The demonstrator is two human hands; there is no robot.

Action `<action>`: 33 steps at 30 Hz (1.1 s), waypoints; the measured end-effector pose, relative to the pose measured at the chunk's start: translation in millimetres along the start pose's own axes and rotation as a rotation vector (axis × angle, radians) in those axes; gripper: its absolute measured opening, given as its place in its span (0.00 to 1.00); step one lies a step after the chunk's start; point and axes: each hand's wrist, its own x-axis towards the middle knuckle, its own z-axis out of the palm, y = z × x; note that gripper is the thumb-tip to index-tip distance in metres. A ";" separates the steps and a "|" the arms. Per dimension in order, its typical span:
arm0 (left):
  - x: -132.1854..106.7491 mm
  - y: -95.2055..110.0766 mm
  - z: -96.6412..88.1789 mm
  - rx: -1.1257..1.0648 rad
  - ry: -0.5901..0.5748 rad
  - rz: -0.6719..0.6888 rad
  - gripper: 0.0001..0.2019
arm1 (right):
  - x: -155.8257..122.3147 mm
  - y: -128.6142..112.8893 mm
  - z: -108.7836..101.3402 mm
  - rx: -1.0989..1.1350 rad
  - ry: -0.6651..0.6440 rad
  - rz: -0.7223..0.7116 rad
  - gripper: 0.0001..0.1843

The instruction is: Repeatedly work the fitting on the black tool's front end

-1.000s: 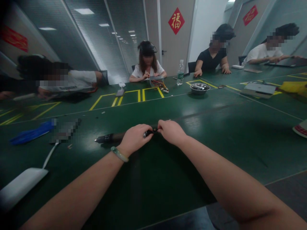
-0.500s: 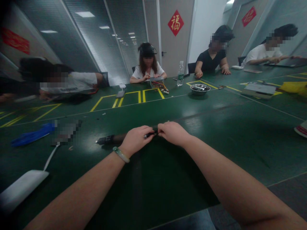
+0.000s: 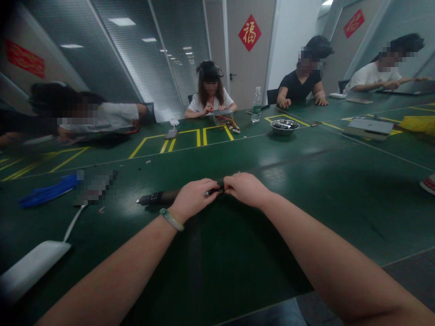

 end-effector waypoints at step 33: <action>1.9 8.1 -2.5 0.071 -0.041 -0.050 0.06 | 1.6 -3.3 17.1 0.181 0.102 0.113 0.07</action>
